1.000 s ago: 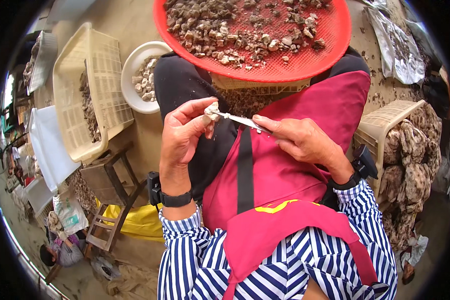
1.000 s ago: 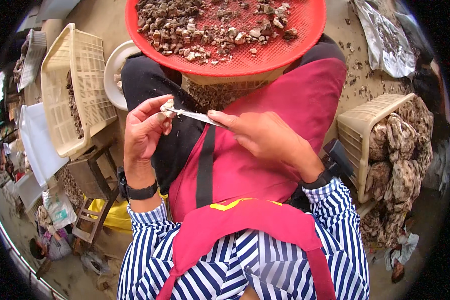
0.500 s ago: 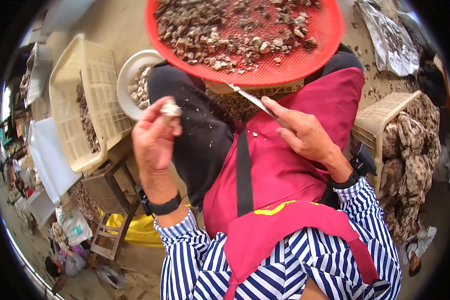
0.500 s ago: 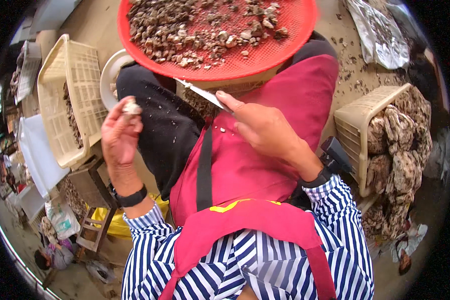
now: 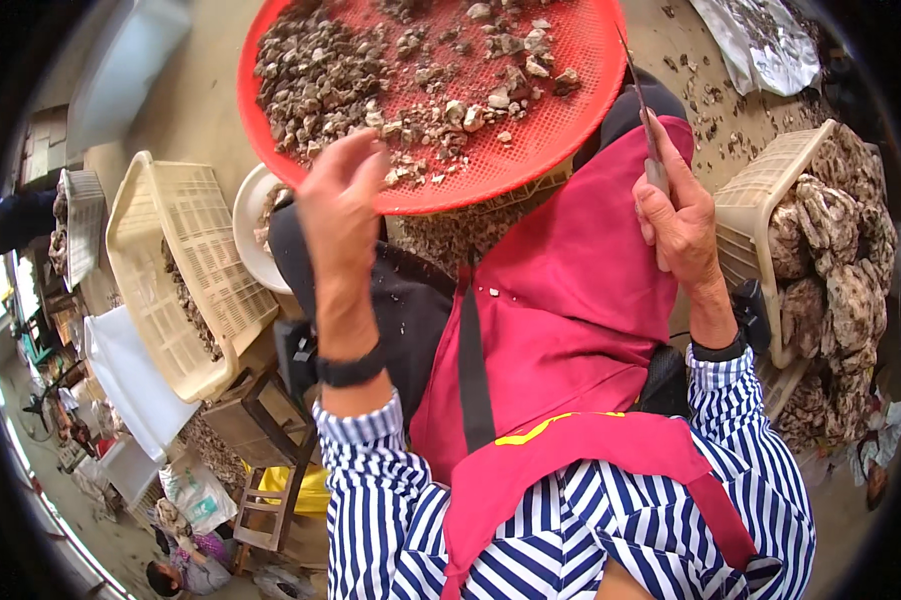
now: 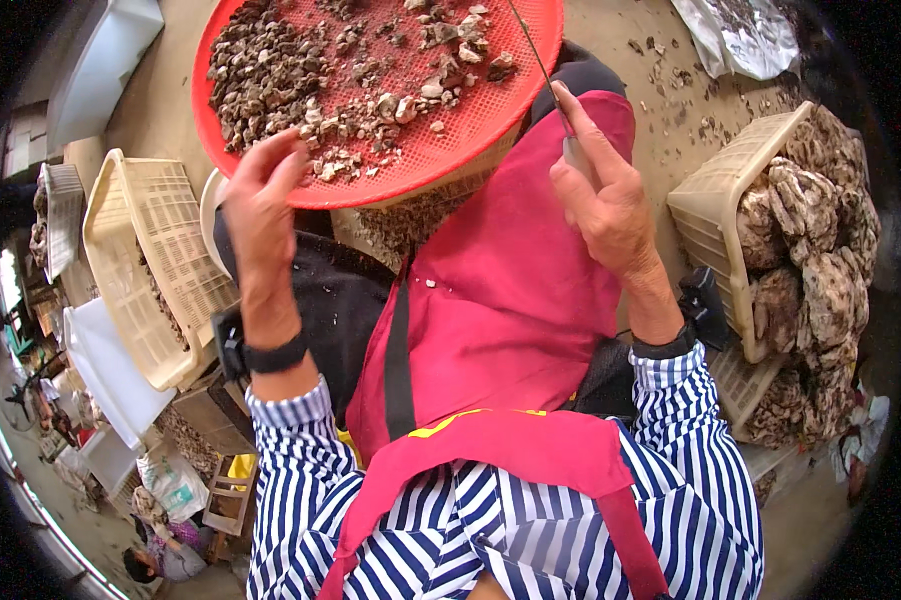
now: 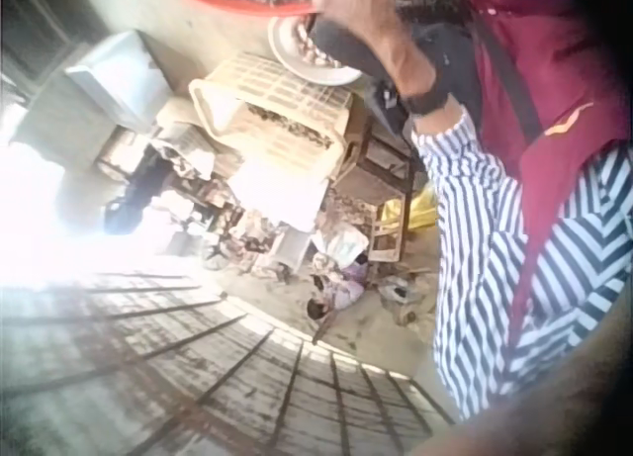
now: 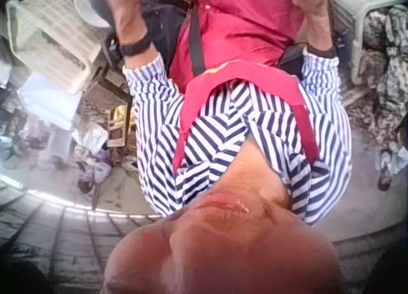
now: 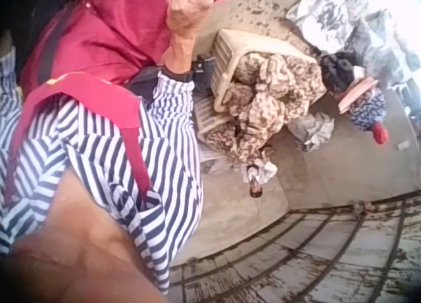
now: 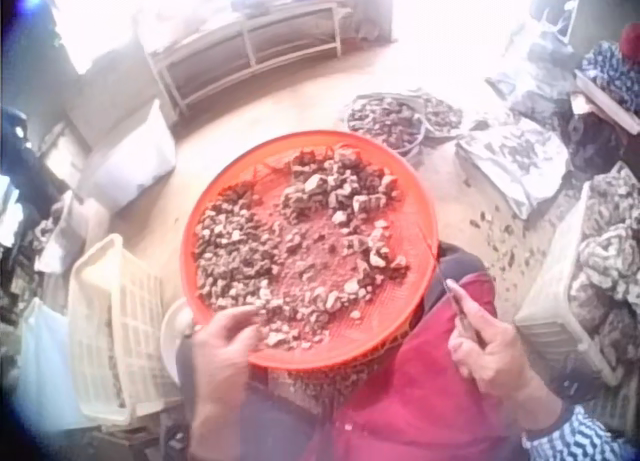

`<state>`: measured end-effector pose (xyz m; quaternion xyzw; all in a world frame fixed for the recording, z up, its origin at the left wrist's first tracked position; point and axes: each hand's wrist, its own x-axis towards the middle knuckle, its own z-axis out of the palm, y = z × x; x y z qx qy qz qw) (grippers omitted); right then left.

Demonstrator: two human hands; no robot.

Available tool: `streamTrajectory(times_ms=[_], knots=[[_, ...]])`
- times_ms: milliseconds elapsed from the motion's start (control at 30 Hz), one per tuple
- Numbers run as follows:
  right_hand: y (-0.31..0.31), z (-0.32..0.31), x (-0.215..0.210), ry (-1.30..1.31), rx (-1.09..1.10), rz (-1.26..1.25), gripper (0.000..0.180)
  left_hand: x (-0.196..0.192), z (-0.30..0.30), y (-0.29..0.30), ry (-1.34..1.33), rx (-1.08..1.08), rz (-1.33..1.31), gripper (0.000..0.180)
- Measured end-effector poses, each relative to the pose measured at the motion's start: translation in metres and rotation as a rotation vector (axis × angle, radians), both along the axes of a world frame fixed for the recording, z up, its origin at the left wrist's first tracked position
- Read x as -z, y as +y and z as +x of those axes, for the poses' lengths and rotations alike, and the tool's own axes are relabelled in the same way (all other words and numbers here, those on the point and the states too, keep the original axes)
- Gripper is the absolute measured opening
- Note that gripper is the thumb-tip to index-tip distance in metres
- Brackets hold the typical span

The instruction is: Peeling and cutting mushrooms for processing.

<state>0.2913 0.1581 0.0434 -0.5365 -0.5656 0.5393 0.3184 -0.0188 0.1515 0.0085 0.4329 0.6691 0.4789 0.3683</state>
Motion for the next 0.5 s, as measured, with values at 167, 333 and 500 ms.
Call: streamTrajectory(times_ms=[167, 333, 500], knots=[[-0.001, -0.007, 0.007, 0.126, 0.031, 0.069, 0.055, 0.053, 0.039, 0.058, 0.704, 0.240, -0.032, 0.033], [0.000, 0.000, 0.010, 0.193, 0.036, 0.036, 0.055, 0.075, 0.048, 0.075, 0.633, 0.310, -0.179, 0.030], [0.001, 0.001, 0.009, 0.193, 0.045, 0.036, 0.055, 0.051, 0.037, 0.064, -0.058, 0.172, -0.359, 0.026]])
